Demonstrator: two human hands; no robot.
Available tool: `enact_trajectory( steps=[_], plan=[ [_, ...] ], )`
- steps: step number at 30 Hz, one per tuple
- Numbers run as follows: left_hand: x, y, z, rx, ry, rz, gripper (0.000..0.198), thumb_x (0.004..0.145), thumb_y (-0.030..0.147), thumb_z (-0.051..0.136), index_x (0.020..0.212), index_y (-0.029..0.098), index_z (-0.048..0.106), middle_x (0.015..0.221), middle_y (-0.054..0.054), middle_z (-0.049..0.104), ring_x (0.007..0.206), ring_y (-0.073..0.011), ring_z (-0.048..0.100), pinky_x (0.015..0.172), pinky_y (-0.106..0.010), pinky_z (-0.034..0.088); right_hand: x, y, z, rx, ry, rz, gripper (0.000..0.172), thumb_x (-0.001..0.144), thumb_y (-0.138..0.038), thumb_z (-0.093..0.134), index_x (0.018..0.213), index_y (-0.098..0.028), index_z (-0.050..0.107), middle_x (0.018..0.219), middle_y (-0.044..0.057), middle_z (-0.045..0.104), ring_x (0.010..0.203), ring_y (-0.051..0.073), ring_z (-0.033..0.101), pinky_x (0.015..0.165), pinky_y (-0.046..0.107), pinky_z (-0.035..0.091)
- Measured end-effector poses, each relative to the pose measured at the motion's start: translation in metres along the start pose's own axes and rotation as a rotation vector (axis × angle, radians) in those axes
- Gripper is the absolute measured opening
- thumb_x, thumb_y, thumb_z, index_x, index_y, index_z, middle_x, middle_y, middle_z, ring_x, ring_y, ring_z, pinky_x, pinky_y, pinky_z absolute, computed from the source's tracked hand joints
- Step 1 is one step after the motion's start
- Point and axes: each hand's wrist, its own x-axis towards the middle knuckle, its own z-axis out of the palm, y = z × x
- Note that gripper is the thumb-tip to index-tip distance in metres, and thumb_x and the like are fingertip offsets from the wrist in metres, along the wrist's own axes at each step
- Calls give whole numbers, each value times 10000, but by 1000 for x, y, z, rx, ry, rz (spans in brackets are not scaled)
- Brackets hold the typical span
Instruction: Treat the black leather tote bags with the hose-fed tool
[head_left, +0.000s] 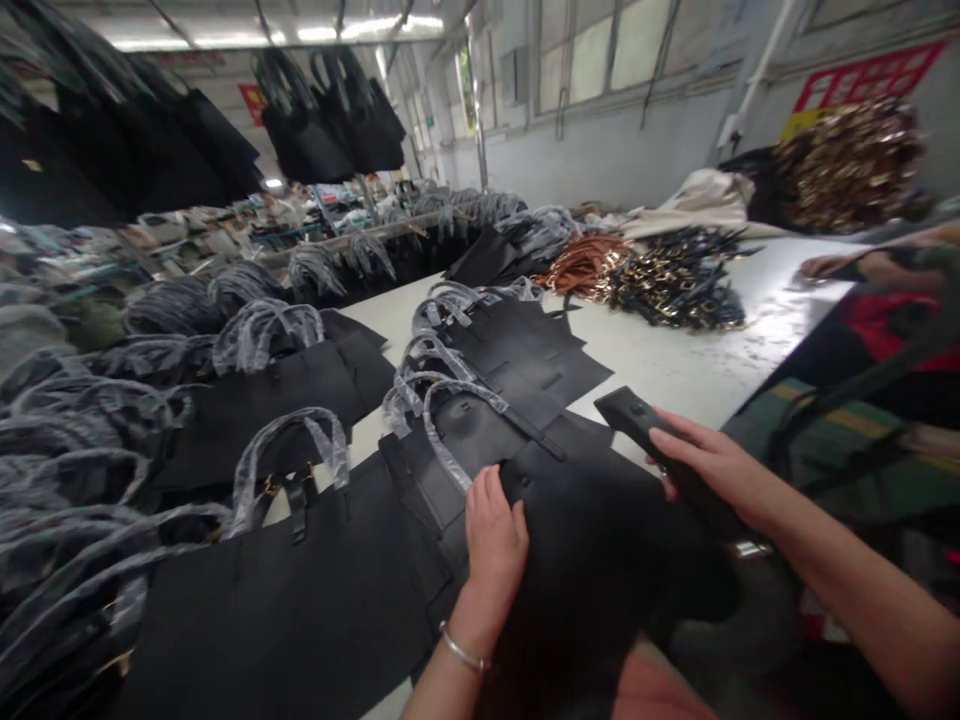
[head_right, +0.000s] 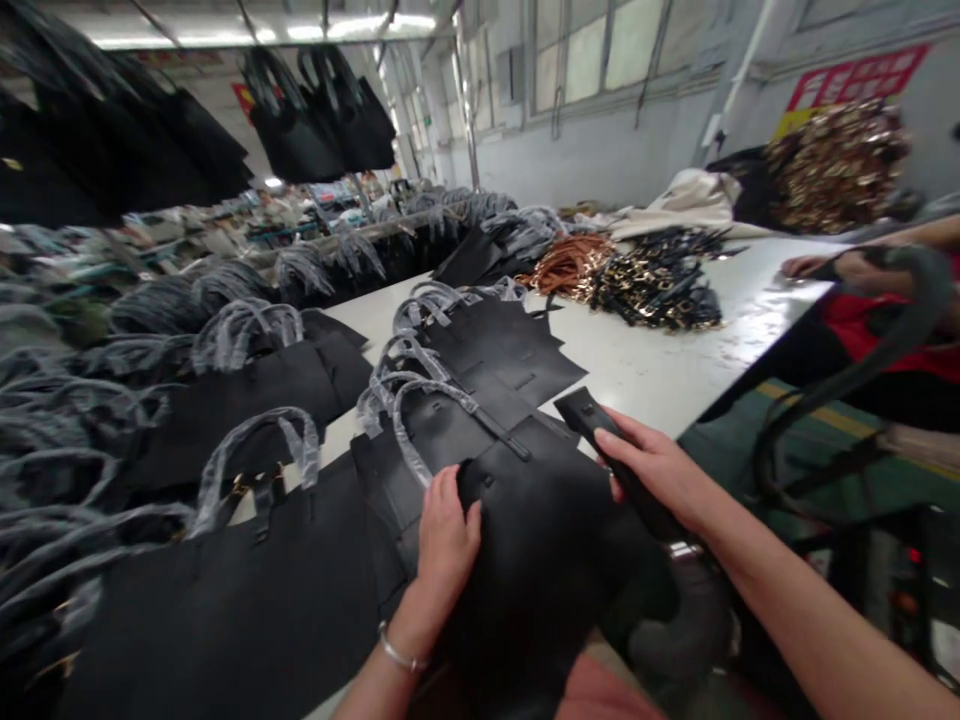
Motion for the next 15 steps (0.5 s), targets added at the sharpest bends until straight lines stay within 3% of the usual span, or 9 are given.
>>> enact_trajectory(
  steps=[5, 10, 15],
  plan=[
    [37, 0, 12, 259, -180, -57, 525, 784, 310, 714, 1212, 80, 516, 1140, -196, 581, 1078, -334, 554, 911, -426, 432, -23, 24, -49, -34, 181, 90, 651, 928, -444, 538, 1498, -218, 318, 815, 29, 615, 496, 140, 590, 452, 225, 446],
    [67, -16, 11, 109, -422, -168, 418, 750, 362, 748, 1096, 163, 623, 1034, -125, 682, 1006, -289, 626, 817, -328, 445, -42, 61, -67, -16, 246, 196, 679, 908, -447, 559, 1494, -204, 318, 780, 34, 614, 475, 155, 570, 438, 253, 436],
    [81, -28, 9, 7, -396, -144, 339, 718, 274, 755, 1040, 197, 683, 998, -81, 713, 956, -267, 649, 801, -318, 455, -57, 81, -69, 32, 267, 257, 678, 912, -474, 539, 1488, -190, 321, 802, 57, 637, 473, 162, 575, 444, 269, 441]
  ],
)
